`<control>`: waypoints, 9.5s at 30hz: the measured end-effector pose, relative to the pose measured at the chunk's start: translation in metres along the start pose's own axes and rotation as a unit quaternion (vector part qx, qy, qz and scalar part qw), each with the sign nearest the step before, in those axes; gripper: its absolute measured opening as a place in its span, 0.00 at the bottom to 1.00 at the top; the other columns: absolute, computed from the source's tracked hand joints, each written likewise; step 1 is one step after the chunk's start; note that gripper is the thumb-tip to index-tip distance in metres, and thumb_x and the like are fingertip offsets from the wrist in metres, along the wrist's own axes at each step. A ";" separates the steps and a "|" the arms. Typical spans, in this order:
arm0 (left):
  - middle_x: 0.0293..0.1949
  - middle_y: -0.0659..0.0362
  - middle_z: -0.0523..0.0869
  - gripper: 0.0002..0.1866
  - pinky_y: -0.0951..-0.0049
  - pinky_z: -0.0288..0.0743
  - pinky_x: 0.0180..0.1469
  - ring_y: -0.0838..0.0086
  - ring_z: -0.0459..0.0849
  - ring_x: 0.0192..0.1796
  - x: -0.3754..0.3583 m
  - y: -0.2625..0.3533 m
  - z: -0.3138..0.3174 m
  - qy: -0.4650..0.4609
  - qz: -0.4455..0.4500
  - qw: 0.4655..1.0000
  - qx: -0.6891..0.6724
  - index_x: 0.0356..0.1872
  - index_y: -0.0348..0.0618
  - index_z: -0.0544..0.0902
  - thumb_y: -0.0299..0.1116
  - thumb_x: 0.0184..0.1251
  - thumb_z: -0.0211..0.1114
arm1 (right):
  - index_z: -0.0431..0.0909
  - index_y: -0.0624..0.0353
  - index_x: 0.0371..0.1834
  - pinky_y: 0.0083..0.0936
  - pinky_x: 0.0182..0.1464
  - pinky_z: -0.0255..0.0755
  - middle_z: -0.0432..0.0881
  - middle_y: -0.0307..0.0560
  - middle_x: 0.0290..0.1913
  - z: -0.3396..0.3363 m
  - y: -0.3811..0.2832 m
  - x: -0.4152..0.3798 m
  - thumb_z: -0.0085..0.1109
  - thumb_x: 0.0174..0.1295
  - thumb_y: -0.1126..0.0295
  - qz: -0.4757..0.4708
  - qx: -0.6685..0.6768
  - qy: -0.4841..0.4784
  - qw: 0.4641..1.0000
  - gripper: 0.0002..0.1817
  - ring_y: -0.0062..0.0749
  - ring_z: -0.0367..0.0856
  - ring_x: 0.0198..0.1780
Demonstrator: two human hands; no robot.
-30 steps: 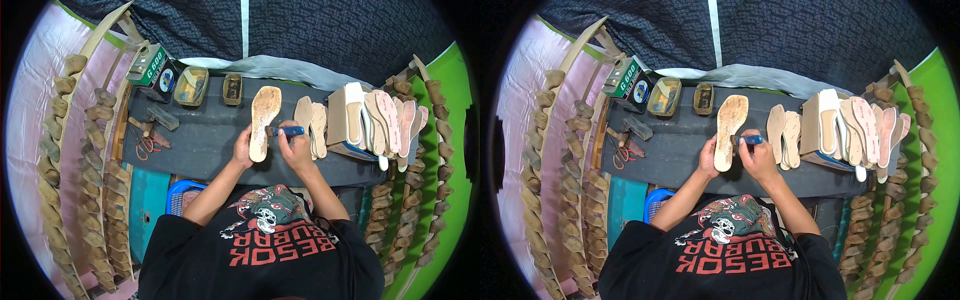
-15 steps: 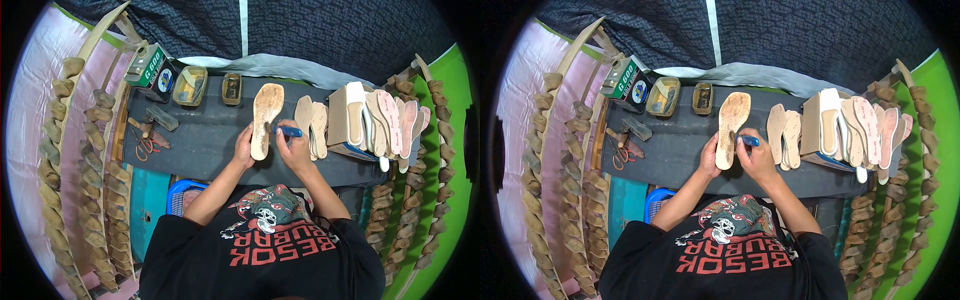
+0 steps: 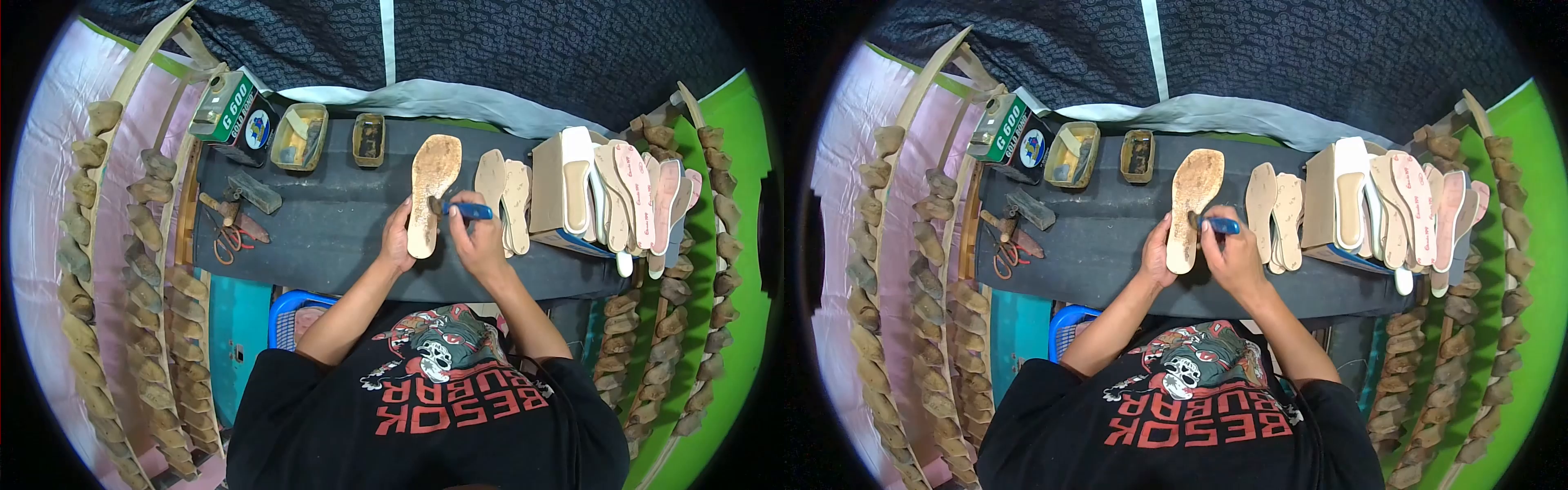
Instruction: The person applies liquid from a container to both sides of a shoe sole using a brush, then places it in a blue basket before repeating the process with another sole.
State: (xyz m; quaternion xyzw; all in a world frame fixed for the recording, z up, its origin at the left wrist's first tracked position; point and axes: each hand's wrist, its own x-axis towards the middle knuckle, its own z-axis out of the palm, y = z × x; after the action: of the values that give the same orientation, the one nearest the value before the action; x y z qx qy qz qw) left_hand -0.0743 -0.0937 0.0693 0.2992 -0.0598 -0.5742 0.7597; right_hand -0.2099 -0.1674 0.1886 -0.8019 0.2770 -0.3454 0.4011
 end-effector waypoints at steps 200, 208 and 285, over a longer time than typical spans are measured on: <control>0.46 0.58 0.87 0.22 0.59 0.86 0.40 0.64 0.89 0.41 0.045 0.006 0.071 0.033 0.055 0.995 -0.080 0.69 0.54 0.75 0.46 0.80 0.53 | 0.79 0.68 0.47 0.26 0.37 0.75 0.83 0.48 0.36 -0.043 0.009 0.017 0.57 0.70 0.79 -0.122 0.062 -0.034 0.990 0.06 0.28 0.81 0.32; 0.50 0.56 0.86 0.24 0.61 0.87 0.38 0.64 0.89 0.41 0.046 0.010 0.064 0.014 0.076 0.993 -0.084 0.72 0.50 0.71 0.46 0.80 0.53 | 0.79 0.65 0.44 0.36 0.40 0.78 0.84 0.55 0.36 -0.042 0.001 0.009 0.61 0.66 0.78 -0.100 0.062 -0.086 0.989 0.05 0.49 0.85 0.34; 0.58 0.53 0.87 0.25 0.58 0.80 0.66 0.62 0.86 0.59 0.039 0.013 0.054 -0.081 -0.076 0.975 -0.194 0.70 0.46 0.76 0.47 0.84 0.46 | 0.80 0.65 0.49 0.31 0.40 0.78 0.86 0.51 0.36 -0.027 -0.021 0.044 0.61 0.73 0.73 -0.033 -0.013 -0.155 0.987 0.08 0.38 0.88 0.36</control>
State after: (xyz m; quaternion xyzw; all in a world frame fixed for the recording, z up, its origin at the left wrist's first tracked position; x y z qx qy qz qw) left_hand -0.0739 -0.1478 0.1100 0.1021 0.0145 -0.6529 0.7504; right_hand -0.2011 -0.2000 0.2330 -0.8593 0.1895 -0.2267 0.4175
